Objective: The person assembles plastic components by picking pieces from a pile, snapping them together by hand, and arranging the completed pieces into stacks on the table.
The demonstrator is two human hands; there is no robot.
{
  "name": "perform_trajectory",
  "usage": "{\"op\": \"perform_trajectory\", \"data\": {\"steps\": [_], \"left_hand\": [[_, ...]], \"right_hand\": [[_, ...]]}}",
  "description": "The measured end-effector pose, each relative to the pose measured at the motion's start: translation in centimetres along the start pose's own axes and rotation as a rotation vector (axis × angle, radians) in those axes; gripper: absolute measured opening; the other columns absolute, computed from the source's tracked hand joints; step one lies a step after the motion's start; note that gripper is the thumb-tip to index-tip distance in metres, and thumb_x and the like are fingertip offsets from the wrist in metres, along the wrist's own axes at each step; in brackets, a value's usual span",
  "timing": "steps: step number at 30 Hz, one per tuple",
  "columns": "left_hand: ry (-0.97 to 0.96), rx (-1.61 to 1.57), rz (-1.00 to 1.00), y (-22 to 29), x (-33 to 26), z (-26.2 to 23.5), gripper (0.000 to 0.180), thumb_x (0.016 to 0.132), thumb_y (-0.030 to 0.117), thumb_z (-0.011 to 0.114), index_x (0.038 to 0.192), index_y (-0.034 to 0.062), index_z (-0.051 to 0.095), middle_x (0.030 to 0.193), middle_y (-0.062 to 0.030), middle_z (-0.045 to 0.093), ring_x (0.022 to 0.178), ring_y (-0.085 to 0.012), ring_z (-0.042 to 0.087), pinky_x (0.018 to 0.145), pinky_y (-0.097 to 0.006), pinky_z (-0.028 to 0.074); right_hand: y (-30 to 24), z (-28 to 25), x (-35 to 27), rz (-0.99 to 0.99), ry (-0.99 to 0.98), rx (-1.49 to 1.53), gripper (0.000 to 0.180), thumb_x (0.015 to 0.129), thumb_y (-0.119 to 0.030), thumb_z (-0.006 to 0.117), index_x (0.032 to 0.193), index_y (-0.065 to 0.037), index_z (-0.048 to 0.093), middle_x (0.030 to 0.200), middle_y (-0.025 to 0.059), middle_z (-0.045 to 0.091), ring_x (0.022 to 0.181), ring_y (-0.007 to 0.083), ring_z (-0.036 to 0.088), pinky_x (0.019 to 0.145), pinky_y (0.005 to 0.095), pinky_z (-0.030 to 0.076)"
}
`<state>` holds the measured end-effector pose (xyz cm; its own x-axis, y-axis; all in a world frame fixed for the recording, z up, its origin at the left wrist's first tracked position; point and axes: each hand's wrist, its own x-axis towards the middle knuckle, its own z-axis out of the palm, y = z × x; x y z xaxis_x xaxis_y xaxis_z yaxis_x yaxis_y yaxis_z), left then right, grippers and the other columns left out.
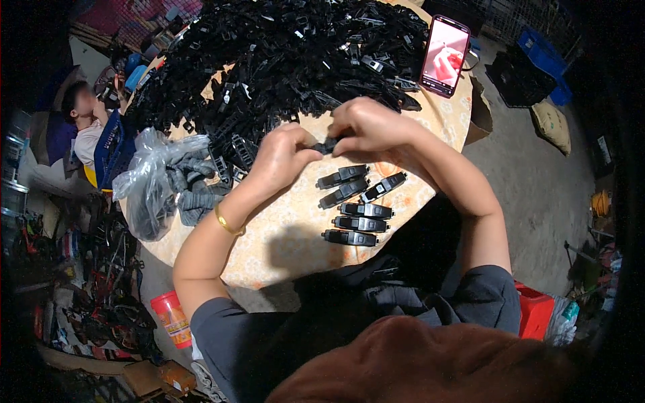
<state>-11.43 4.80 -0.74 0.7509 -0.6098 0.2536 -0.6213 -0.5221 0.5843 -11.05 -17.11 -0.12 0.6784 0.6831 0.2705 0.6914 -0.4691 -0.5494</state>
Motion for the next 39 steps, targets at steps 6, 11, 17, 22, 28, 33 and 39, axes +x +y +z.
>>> {"op": "perform_trajectory", "data": {"steps": [6,11,17,22,28,33,39], "left_hand": [[-0.025,0.06,-0.04,0.7,0.1,0.0,0.019,0.066,0.012,0.076,0.074,-0.0015,0.066,0.075,-0.0141,0.061,0.075,-0.0299,0.059,0.069,-0.038,0.047],[-0.042,0.058,-0.005,0.5,0.1,-0.5,0.019,0.067,0.01,0.077,0.078,-0.0015,0.066,0.075,-0.0128,0.06,0.071,-0.026,0.059,0.065,-0.035,0.047],[-0.096,-0.038,0.094,1.9,-0.4,1.0,0.017,0.07,0.012,0.075,0.08,0.0008,0.067,0.075,-0.0133,0.059,0.073,-0.0297,0.058,0.068,-0.037,0.047],[-0.206,0.03,0.201,2.9,-0.9,-0.1,0.026,0.075,0.012,0.071,0.097,0.0008,0.065,0.084,-0.013,0.06,0.085,-0.0298,0.057,0.076,-0.036,0.046],[0.204,0.735,0.029,2.8,-4.0,-4.7,0.056,0.072,0.032,0.074,0.116,0.0029,0.055,0.092,-0.0141,0.055,0.085,-0.0298,0.052,0.075,-0.039,0.046],[0.196,0.799,-0.174,0.3,-5.4,-3.7,0.053,0.078,0.03,0.07,0.121,0.0047,0.051,0.09,-0.0154,0.055,0.083,-0.0324,0.056,0.07,-0.041,0.049],[0.186,0.606,-0.026,1.4,-3.2,-2.2,0.049,0.078,0.006,0.063,0.124,0.0059,0.048,0.089,-0.0164,0.055,0.085,-0.0345,0.055,0.073,-0.042,0.048]], "right_hand": [[0.6,0.8,-0.1,-0.009,0.012,0.048,0.03,0.065,-0.014,0.08,0.086,0.004,0.068,0.076,0.0161,0.062,0.073,0.0302,0.061,0.064,0.0375,0.048],[0.0,0.4,0.0,0.014,0.011,0.115,0.026,0.071,-0.018,0.077,0.085,0.002,0.069,0.078,0.0155,0.063,0.072,0.027,0.062,0.063,0.0339,0.048],[4.5,-1.1,0.3,0.035,0.828,-0.51,0.029,0.081,-0.028,0.068,0.1,-0.006,0.068,0.1,0.0102,0.065,0.096,0.0285,0.059,0.079,0.0369,0.049],[7.3,-0.6,0.7,0.212,0.688,-0.677,0.037,0.084,-0.03,0.064,0.114,-0.008,0.062,0.116,0.0096,0.061,0.111,0.0283,0.052,0.089,0.0424,0.043],[7.6,-1.1,0.5,0.221,0.63,-0.581,0.031,0.082,-0.03,0.067,0.103,-0.008,0.067,0.113,0.0087,0.062,0.109,0.0268,0.053,0.09,0.0426,0.042],[6.7,-0.5,1.9,0.155,0.677,-0.586,0.022,0.082,-0.028,0.068,0.092,-0.008,0.068,0.103,0.0058,0.064,0.101,0.0255,0.056,0.083,0.0413,0.043],[7.2,-0.7,1.7,0.148,0.697,-0.57,0.014,0.078,-0.02,0.069,0.087,-0.009,0.066,0.088,0.005,0.064,0.088,0.0251,0.06,0.081,0.0406,0.042]]}}
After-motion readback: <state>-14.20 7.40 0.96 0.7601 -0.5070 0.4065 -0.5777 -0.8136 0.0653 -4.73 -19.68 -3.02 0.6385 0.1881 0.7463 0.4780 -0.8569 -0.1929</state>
